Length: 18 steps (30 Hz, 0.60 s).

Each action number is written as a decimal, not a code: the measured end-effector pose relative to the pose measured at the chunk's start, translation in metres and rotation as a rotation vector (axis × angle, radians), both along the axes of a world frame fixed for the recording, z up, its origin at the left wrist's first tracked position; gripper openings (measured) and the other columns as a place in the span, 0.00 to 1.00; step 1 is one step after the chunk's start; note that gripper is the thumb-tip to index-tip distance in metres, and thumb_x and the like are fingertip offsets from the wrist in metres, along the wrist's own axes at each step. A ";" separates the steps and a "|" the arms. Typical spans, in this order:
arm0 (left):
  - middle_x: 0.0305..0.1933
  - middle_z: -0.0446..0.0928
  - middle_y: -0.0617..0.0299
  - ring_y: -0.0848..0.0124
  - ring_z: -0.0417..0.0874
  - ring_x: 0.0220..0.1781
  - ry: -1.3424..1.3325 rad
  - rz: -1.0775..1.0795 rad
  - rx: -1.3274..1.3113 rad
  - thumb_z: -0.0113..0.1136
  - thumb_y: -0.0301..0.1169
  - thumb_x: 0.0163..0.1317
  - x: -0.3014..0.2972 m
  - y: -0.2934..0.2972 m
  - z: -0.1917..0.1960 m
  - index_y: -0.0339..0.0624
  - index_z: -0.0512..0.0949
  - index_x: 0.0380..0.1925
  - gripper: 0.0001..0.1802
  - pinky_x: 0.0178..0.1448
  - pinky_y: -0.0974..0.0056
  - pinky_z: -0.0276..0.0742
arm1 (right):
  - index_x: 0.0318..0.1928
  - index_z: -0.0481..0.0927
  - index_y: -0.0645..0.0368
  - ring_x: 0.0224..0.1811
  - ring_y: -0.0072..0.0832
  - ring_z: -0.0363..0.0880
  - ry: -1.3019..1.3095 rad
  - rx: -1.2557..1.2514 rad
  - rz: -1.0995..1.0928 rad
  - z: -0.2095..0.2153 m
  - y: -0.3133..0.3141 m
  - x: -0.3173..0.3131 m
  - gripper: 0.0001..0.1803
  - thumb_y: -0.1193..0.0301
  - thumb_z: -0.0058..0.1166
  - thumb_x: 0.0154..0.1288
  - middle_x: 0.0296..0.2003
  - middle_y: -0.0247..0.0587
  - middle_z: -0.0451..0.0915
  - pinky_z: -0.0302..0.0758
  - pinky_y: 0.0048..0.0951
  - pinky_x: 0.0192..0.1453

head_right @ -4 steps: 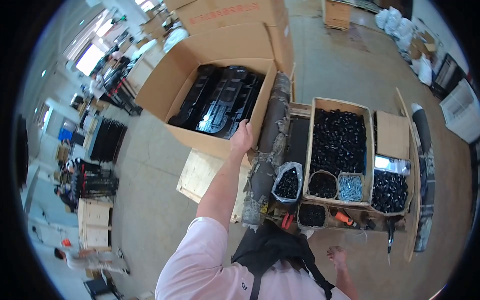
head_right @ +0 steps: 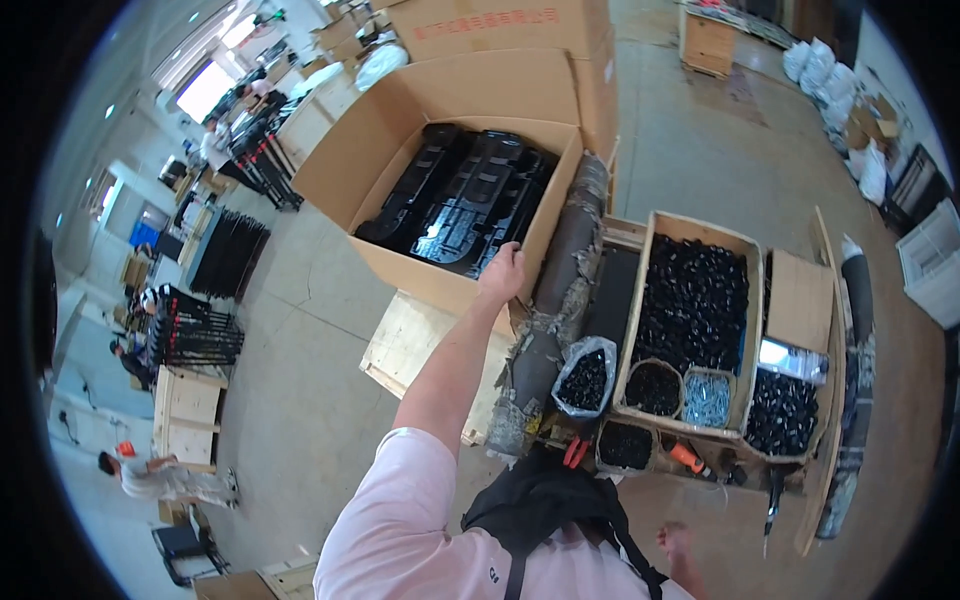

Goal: Assembling plastic housings by inserting metal fasteners and using a pneumatic screwdriver.

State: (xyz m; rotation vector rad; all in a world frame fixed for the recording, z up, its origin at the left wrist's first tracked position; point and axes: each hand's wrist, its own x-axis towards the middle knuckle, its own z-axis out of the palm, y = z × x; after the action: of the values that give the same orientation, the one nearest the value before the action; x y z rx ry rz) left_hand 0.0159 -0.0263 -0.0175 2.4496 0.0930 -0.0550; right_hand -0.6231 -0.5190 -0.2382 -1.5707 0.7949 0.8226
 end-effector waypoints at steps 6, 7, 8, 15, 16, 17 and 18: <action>0.63 0.78 0.43 0.47 0.79 0.67 -0.155 0.158 0.298 0.72 0.55 0.57 0.093 0.109 0.006 0.42 0.76 0.65 0.41 0.71 0.48 0.76 | 0.39 0.81 0.59 0.22 0.27 0.77 -0.014 0.011 -0.005 0.043 0.058 0.087 0.07 0.69 0.56 0.71 0.27 0.41 0.81 0.72 0.27 0.22; 0.66 0.76 0.43 0.47 0.77 0.69 -0.118 0.188 0.356 0.73 0.57 0.54 0.106 0.119 0.007 0.42 0.74 0.68 0.46 0.72 0.47 0.74 | 0.39 0.81 0.59 0.22 0.27 0.77 -0.011 -0.008 -0.025 0.051 0.062 0.093 0.07 0.69 0.56 0.71 0.27 0.41 0.81 0.72 0.27 0.22; 0.69 0.72 0.43 0.47 0.73 0.72 -0.075 0.209 0.398 0.74 0.59 0.52 0.118 0.135 0.005 0.43 0.70 0.70 0.50 0.75 0.47 0.70 | 0.39 0.81 0.59 0.22 0.27 0.77 -0.007 -0.018 -0.041 0.062 0.073 0.102 0.07 0.69 0.56 0.71 0.27 0.42 0.81 0.72 0.27 0.22; 0.78 0.61 0.41 0.47 0.62 0.80 0.130 0.157 0.480 0.77 0.68 0.44 0.172 0.145 -0.006 0.50 0.42 0.84 0.76 0.80 0.41 0.59 | 0.40 0.81 0.60 0.22 0.27 0.78 0.043 -0.124 -0.159 0.121 0.095 0.128 0.07 0.70 0.56 0.71 0.28 0.42 0.82 0.73 0.27 0.23; 0.78 0.61 0.41 0.46 0.63 0.80 0.193 0.151 0.483 0.77 0.67 0.44 0.174 0.134 -0.003 0.50 0.41 0.84 0.76 0.79 0.40 0.60 | 0.40 0.81 0.60 0.22 0.28 0.78 0.053 -0.137 -0.180 0.127 0.097 0.125 0.07 0.70 0.56 0.71 0.28 0.42 0.82 0.73 0.27 0.23; 0.77 0.62 0.40 0.45 0.64 0.79 0.253 0.152 0.494 0.77 0.67 0.45 0.175 0.129 0.003 0.51 0.41 0.84 0.76 0.78 0.40 0.62 | 0.40 0.81 0.60 0.22 0.28 0.78 0.059 -0.141 -0.195 0.132 0.103 0.129 0.07 0.70 0.56 0.71 0.28 0.43 0.82 0.73 0.27 0.23; 0.75 0.63 0.40 0.44 0.66 0.77 0.228 0.156 0.483 0.78 0.63 0.46 0.178 0.130 0.004 0.50 0.46 0.83 0.72 0.74 0.39 0.66 | 0.41 0.81 0.60 0.23 0.28 0.78 0.064 -0.142 -0.206 0.133 0.108 0.131 0.07 0.70 0.56 0.71 0.28 0.43 0.82 0.73 0.27 0.23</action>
State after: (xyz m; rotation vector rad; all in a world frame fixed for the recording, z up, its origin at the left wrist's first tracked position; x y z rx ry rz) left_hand 0.1936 0.1036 -0.0131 2.8984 0.4436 -0.2708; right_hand -0.4923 -0.4112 -0.1057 -1.5612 1.0616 0.6808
